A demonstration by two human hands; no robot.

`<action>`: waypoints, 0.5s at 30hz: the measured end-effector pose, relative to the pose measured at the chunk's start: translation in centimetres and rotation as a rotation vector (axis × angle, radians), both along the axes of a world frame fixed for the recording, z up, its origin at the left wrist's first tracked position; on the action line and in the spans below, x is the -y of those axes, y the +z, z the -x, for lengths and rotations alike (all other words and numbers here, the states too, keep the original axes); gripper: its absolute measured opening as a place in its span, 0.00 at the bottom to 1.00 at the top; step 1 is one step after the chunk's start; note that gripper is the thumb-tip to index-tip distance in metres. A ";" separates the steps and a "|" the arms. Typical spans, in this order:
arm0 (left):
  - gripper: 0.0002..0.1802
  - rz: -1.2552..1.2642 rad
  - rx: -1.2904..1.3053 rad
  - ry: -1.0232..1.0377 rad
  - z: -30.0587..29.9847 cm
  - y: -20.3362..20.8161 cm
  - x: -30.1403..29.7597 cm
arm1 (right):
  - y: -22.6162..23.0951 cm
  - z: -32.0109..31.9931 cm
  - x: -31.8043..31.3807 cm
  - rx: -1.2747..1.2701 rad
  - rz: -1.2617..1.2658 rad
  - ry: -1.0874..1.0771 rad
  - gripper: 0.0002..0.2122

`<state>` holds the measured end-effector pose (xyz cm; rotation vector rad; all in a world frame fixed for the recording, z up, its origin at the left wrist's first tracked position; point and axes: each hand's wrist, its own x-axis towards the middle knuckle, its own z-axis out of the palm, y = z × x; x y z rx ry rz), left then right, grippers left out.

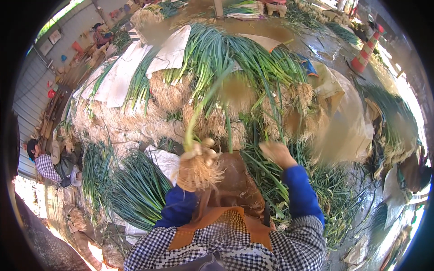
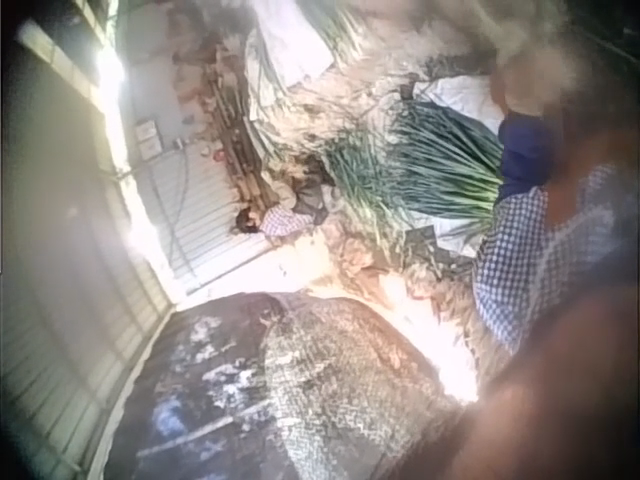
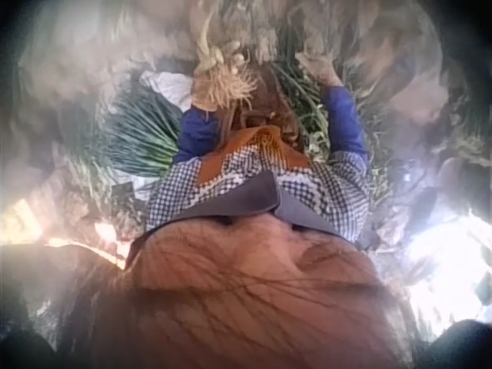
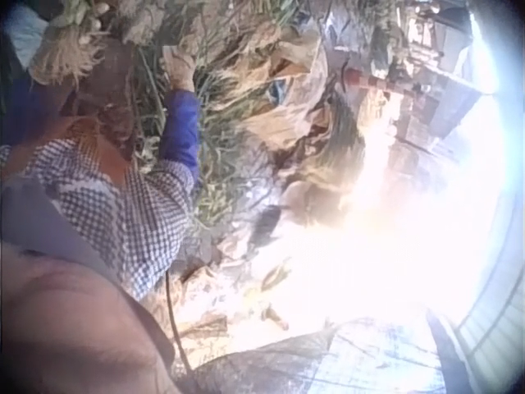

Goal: The person cleans and sorts large bundles of green onions by hand, removing outer layers from the bulbs and placing the cleaned onions into a pile.

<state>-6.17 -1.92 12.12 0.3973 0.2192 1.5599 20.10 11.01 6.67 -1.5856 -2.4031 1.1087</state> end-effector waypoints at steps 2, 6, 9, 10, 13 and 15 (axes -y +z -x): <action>0.07 -0.282 0.071 0.064 2.9 0.8 0.2 | -0.2 5.9 -3.9 -0.710 0.045 -0.031 0.13; 0.14 -0.318 0.045 0.236 3.3 4.5 -1.2 | -1.7 14.7 -12.1 -0.397 -0.432 -0.174 0.25; 0.11 -0.231 -0.231 0.186 3.4 1.6 -3.5 | -4.7 15.2 -16.5 -0.527 0.092 -0.092 0.27; 0.09 -0.096 -0.297 0.234 2.2 1.2 -3.5 | -5.7 13.4 -16.0 -0.891 0.223 -0.118 0.25; 0.06 -0.126 -0.316 0.299 4.7 -2.8 -1.2 | -0.7 10.7 -8.2 -0.975 0.286 -0.097 0.15; 0.05 0.016 -0.373 0.237 2.2 -2.4 -0.8 | -0.2 5.2 -4.3 -0.852 0.242 -0.142 0.13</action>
